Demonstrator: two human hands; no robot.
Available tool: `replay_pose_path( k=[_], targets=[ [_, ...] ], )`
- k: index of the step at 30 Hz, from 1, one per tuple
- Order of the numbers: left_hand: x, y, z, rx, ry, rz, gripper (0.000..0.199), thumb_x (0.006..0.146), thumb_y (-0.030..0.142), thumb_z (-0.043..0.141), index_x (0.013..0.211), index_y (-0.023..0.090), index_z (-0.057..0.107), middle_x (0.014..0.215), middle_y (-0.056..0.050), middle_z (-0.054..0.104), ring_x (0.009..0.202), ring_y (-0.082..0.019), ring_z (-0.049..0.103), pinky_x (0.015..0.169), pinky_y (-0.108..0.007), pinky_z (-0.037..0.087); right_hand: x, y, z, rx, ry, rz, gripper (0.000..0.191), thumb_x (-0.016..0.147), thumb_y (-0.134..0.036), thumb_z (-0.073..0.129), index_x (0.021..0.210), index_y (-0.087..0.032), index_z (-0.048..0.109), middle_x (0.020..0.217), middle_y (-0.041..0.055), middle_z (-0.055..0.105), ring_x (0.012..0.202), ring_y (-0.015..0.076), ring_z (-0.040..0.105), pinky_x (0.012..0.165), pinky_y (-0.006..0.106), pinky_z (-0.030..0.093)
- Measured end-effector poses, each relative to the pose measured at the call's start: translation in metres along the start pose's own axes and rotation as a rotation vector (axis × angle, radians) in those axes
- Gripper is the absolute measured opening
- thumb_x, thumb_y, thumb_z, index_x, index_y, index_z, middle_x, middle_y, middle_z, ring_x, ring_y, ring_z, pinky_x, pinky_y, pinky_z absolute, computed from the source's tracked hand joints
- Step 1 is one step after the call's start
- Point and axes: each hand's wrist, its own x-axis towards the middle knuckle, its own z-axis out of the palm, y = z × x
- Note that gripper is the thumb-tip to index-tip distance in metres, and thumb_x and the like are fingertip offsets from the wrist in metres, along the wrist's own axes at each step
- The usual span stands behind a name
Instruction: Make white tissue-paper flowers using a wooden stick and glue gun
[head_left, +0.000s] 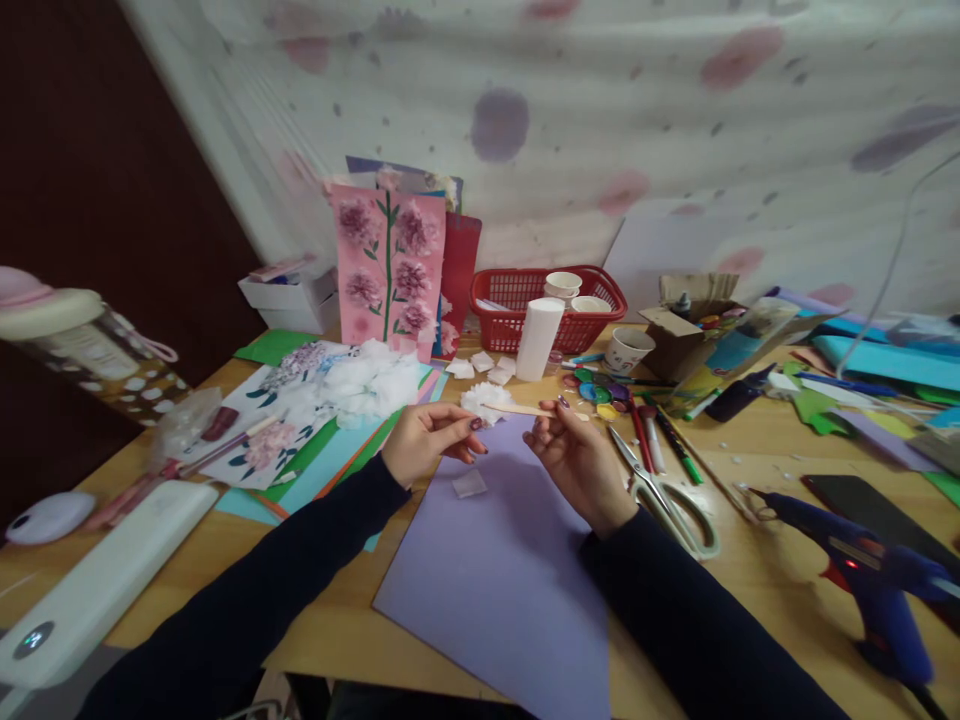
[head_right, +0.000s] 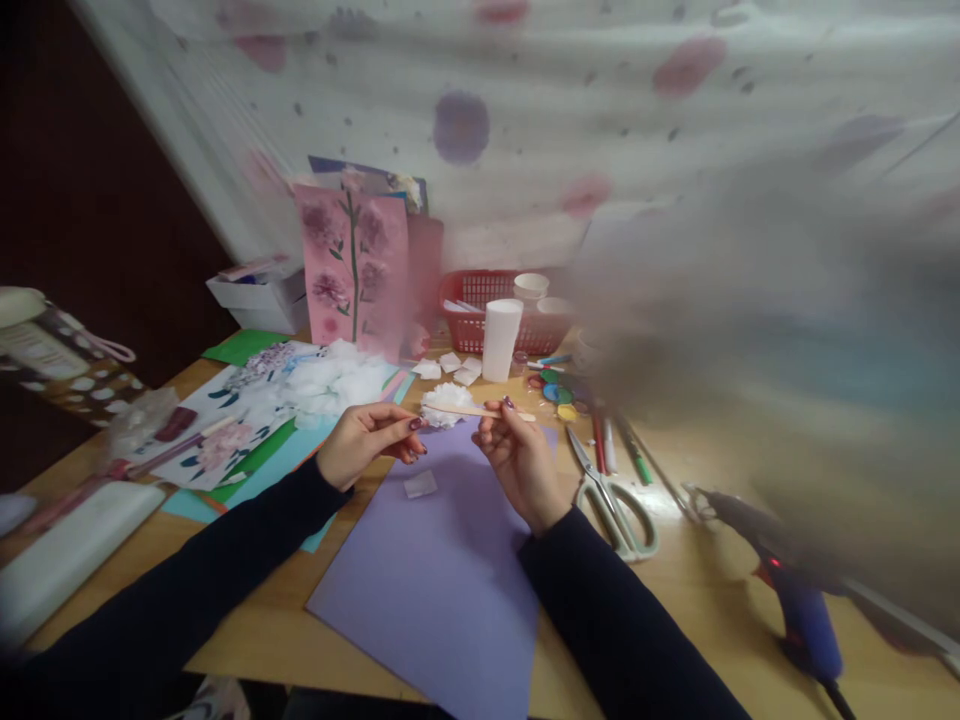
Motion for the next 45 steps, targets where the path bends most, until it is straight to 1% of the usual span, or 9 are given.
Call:
replay_pose_path(
  k=[5,8,13,23,28,31,34,37,45],
  targets=[
    [0.006,-0.002,-0.006,0.095,0.14,0.229,0.019,0.062,0.029,0.082,0.069,0.014,0.075,0.074,-0.006,0.072,0.073,-0.015,0.065,0.073,-0.026,0.051,0.003,-0.003,-0.003,0.056,0.049,0.031,0.01,0.078,-0.028,0.065,0.078,-0.018,0.064,0.056,-0.0041,0.059,0.049,0.0081,0.054,0.064,0.024,0.053],
    [0.009,0.001,-0.008,-0.058,0.197,0.331,0.017,0.061,0.028,0.084,0.066,0.015,0.074,0.094,-0.007,0.072,0.096,-0.016,0.064,0.091,-0.027,0.047,0.003,-0.004,-0.002,0.058,0.044,0.054,0.012,0.079,-0.029,0.065,0.076,-0.017,0.064,0.054,-0.0041,0.058,0.049,0.0084,0.055,0.064,0.024,0.053],
    [0.009,0.009,-0.01,-0.407,0.109,0.146,0.022,0.068,0.032,0.081,0.078,0.014,0.073,0.082,-0.007,0.075,0.083,-0.018,0.071,0.086,-0.032,0.054,0.004,-0.004,-0.004,0.071,0.062,0.073,0.014,0.08,-0.03,0.064,0.073,-0.017,0.063,0.05,-0.0053,0.055,0.048,0.0077,0.053,0.065,0.024,0.052],
    [0.01,0.008,-0.015,-0.451,0.174,0.032,0.011,0.077,0.018,0.072,0.086,0.012,0.068,0.083,-0.007,0.076,0.08,-0.018,0.073,0.086,-0.033,0.057,0.007,-0.004,-0.011,0.032,0.029,0.041,0.019,0.081,-0.034,0.065,0.071,-0.02,0.059,0.051,-0.0056,0.053,0.047,0.0099,0.051,0.063,0.029,0.051],
    [0.008,0.011,-0.012,-0.487,0.175,-0.006,0.004,0.079,0.013,0.07,0.082,0.013,0.068,0.076,-0.005,0.075,0.073,-0.015,0.073,0.084,-0.031,0.058,0.003,-0.006,-0.004,-0.037,0.012,0.022,0.041,0.08,-0.042,0.064,0.052,-0.019,0.045,0.054,-0.0039,0.047,0.051,0.0091,0.048,0.06,0.026,0.05],
    [0.003,0.012,-0.007,-0.507,0.125,-0.056,0.001,0.079,0.012,0.069,0.08,0.012,0.069,0.075,-0.005,0.075,0.072,-0.015,0.073,0.08,-0.03,0.059,-0.006,-0.004,0.007,-0.19,-0.037,-0.058,0.04,0.077,-0.047,0.068,0.056,-0.019,0.048,0.057,-0.0048,0.044,0.048,0.0074,0.039,0.047,0.021,0.041],
    [-0.002,0.011,0.002,-0.514,0.054,-0.116,0.002,0.079,0.014,0.07,0.079,0.011,0.069,0.075,-0.006,0.075,0.071,-0.016,0.073,0.077,-0.029,0.059,-0.018,-0.001,0.017,-0.474,-0.1,-0.155,0.031,0.077,-0.05,0.068,0.082,-0.02,0.065,0.054,-0.0084,0.035,0.043,0.0062,0.026,0.039,0.019,0.024],
    [-0.007,0.009,0.01,-0.529,-0.01,-0.159,0.009,0.075,0.017,0.075,0.08,0.012,0.07,0.075,-0.006,0.076,0.072,-0.017,0.073,0.074,-0.027,0.059,-0.027,0.004,0.021,-0.752,-0.171,-0.289,0.03,0.078,-0.043,0.068,0.098,-0.02,0.069,0.055,-0.0081,0.034,0.047,0.0077,0.029,0.043,0.021,0.025],
    [-0.01,0.003,0.013,-0.51,-0.07,-0.229,0.012,0.076,0.018,0.074,0.083,0.011,0.067,0.078,-0.006,0.075,0.074,-0.017,0.072,0.081,-0.033,0.057,-0.03,0.005,0.016,-0.994,-0.22,-0.423,0.025,0.082,-0.039,0.065,0.07,-0.017,0.064,0.056,-0.0037,0.046,0.052,0.0089,0.036,0.05,0.024,0.03]
  ],
)
